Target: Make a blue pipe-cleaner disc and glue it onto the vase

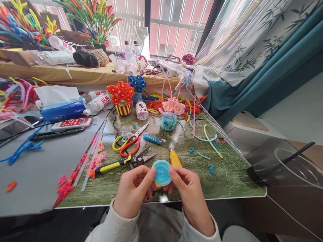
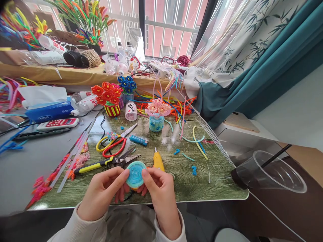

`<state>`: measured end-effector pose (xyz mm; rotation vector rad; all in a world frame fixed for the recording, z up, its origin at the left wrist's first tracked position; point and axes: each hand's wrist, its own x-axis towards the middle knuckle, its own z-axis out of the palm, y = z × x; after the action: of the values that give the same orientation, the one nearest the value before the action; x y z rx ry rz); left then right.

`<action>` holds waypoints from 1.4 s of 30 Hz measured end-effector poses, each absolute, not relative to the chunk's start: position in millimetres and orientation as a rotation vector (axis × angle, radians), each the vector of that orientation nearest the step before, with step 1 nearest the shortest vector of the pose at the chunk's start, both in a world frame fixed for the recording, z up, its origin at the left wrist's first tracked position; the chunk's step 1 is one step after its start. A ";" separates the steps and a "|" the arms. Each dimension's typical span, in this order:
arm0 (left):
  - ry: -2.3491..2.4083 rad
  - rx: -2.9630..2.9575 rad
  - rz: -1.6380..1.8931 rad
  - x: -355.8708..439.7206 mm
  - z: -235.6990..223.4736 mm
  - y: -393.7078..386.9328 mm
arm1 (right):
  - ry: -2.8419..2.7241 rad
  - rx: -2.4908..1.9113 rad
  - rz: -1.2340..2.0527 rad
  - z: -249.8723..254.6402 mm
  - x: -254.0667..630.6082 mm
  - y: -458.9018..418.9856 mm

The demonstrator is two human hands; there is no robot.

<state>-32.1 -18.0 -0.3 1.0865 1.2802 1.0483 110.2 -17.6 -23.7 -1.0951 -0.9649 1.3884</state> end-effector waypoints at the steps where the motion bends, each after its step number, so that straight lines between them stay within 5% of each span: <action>1: 1.284 1.090 1.029 -32.1 -0.3 -18.1 | -0.966 -1.092 1.406 -24.2 109.8 -17.8; 29: 1.354 1.291 1.032 -31.2 19.5 -33.4 | -0.993 -1.029 1.671 -8.9 123.8 -42.5; 36: 1.434 1.561 1.216 -18.8 38.6 -42.5 | -0.959 -1.046 1.636 0.9 132.3 -50.9; 42: 1.413 2.382 1.283 -17.6 50.1 -51.0 | -1.052 -1.085 1.511 15.4 147.2 -57.4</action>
<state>-17.6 -51.0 50.1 2.3822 1.4132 1.2831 147.2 -57.4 15.4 -1.0848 -1.0519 1.5105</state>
